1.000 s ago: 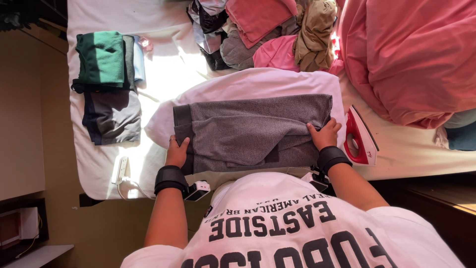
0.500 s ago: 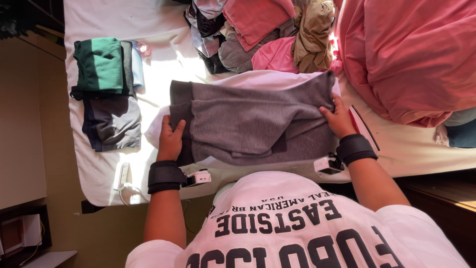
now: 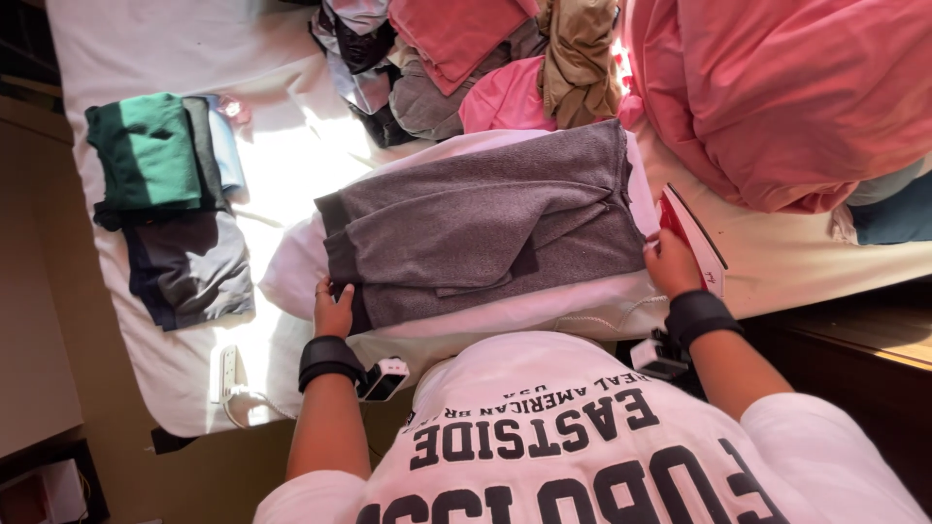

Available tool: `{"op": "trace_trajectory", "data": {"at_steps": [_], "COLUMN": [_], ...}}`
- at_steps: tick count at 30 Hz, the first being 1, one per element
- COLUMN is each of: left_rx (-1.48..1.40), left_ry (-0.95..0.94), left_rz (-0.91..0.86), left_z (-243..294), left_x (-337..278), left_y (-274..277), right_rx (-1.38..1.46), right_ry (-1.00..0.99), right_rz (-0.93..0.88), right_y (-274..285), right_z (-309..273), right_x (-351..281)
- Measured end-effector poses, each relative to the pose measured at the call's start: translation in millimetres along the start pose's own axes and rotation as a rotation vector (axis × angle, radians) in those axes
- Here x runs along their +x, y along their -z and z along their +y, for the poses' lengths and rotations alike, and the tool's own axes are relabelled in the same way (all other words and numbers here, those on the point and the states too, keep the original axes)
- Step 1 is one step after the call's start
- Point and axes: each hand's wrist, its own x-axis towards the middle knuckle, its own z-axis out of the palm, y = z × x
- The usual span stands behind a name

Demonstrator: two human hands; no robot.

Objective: The person irons a gray hoodie laid on a white cloth on a bed. They smooth the fabric, use a red and white iron to press the garment, fold it, and place it on a stack of folded clothes.

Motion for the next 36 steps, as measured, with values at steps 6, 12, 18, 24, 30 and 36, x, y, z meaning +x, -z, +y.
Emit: {"op": "trace_trajectory", "data": {"at_steps": [6,12,18,24,30,36], "left_rx": [-0.09,0.002,0.082,0.234,0.47,0.527], "left_ry": [0.042,0.119,0.202,-0.002,-0.222,-0.786], "left_rz": [-0.038,0.045,0.116,0.349,0.008,-0.594], "left_z": [-4.3,19.2,11.0,28.6,194.7,269.5], "left_x": [-9.5,-9.5,-9.9,-20.3,-63.0,-91.7], "left_y": [3.3,0.5,-4.6,-7.8,-36.9,-100.8], "right_rx": [-0.019,-0.052,-0.156,-0.198,-0.259,-0.247], "right_ry": [0.003,0.012,0.027,0.011,0.097,-0.035], "right_rz": [-0.043,-0.002,-0.166,-0.386,-0.239,0.005], "right_y": [-13.4,-30.6,-90.7,-93.5,-75.2,15.7], "right_z": [40.9,55.8,130.7,123.2,105.1,-1.9], "right_x": [-53.0,-52.0,-10.3,10.3,2.8,-6.6]}}
